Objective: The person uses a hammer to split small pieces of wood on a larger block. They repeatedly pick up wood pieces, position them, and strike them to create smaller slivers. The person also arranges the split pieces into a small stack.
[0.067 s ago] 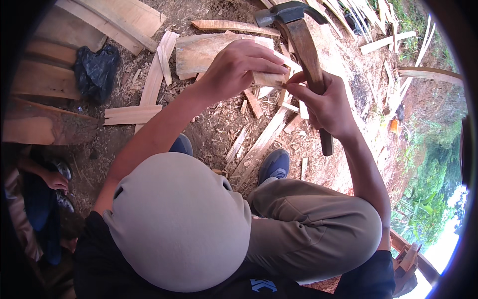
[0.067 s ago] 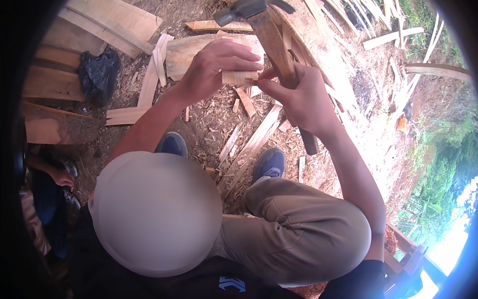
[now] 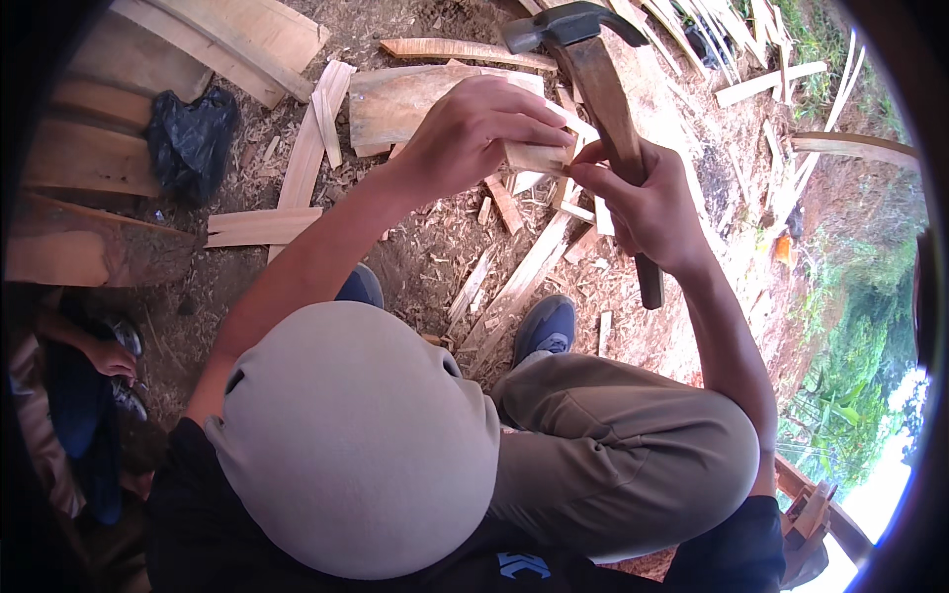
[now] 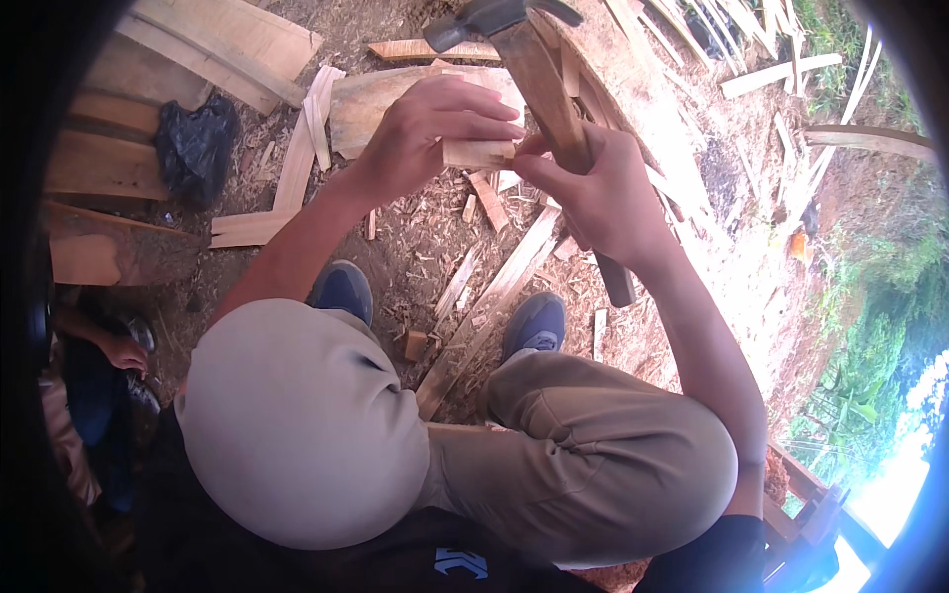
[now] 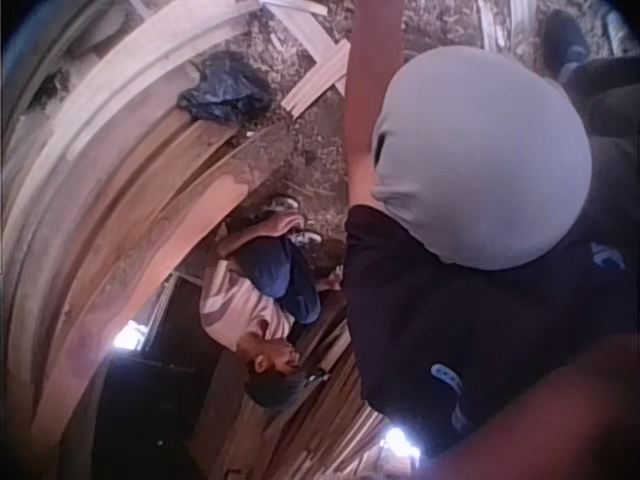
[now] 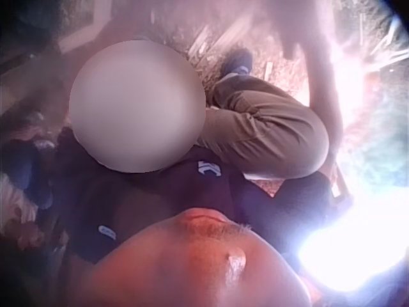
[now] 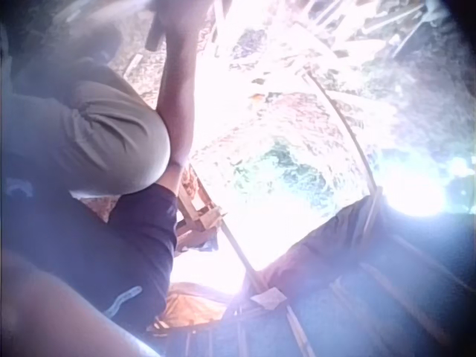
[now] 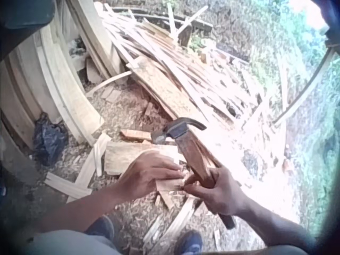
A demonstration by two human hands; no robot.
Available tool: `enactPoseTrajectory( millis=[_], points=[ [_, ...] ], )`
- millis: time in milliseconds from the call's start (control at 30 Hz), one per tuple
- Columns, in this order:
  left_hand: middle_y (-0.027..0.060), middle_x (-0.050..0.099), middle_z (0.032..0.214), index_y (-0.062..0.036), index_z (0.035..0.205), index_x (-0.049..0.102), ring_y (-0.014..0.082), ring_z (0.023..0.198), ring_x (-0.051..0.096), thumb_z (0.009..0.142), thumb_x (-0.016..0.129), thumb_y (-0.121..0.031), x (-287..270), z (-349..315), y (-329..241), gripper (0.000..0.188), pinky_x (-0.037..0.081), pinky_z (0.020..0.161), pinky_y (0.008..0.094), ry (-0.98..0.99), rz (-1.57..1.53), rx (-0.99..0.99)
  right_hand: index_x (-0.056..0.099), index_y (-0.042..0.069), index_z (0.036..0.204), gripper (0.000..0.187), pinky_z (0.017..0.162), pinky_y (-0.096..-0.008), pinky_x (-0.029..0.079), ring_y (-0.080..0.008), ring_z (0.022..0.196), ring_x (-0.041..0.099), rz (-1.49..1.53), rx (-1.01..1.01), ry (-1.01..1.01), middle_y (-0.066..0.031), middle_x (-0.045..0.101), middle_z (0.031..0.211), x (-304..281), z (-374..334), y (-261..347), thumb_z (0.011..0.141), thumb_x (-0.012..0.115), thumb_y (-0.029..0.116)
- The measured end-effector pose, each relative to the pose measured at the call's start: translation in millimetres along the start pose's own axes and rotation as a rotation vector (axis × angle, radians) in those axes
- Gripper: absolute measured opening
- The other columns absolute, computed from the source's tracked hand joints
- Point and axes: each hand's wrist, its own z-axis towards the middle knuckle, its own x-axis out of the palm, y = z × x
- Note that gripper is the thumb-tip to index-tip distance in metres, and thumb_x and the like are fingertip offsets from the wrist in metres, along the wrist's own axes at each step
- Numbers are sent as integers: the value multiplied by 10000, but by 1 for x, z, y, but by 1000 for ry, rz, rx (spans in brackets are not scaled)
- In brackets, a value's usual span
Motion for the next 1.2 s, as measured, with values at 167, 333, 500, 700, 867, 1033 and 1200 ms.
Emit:
enactPoseTrajectory(
  millis=[167,333,500,700,867,1033,1200],
  points=[
    [27,743,1160,-168,1075,801,217,1140,669,831,721,-41,4,-2,3,286,465,988,420,3,69,31,652,-1,1071,207,379,-234,347,-38,420,469,29,5,19,39,527,593,6,1,-7,981,688,182],
    [20,752,1117,-173,1077,803,203,1106,678,814,747,-43,9,-7,-4,298,478,959,401,-8,140,-62,642,0,1026,216,403,-247,405,-54,459,519,194,35,24,24,553,645,3,5,-16,970,678,206],
    [23,766,1034,-158,1082,807,220,1047,696,809,747,-39,10,-4,2,304,519,920,402,53,5,-75,667,9,1064,238,436,-244,416,-53,486,531,69,43,34,6,596,681,1,2,-11,970,689,226],
    [10,766,1038,-185,1073,808,233,1032,693,811,711,14,6,-3,-1,343,515,933,413,165,14,-137,696,15,1044,223,538,-275,450,-66,585,561,-156,-47,17,2,630,714,3,3,-16,958,685,220],
    [-64,764,1105,-282,1114,794,196,1095,667,839,715,-11,6,-10,-1,394,458,995,406,201,66,-233,691,19,1027,211,546,-288,447,-66,595,551,-222,-150,-38,-9,632,717,11,10,-28,961,662,217],
    [-80,750,1173,-309,1176,777,173,1100,633,815,658,79,19,-13,-14,543,396,951,361,4,195,-237,652,-8,980,245,492,-279,443,-70,540,556,-36,-64,-189,-13,607,690,14,17,-28,974,660,238],
    [-105,741,1203,-313,1158,789,165,1102,613,832,655,38,22,-6,-23,498,351,938,342,-120,372,-224,586,-2,994,222,408,-251,418,-69,451,511,251,-58,-250,6,538,647,21,20,-31,1019,610,218]
  ],
)
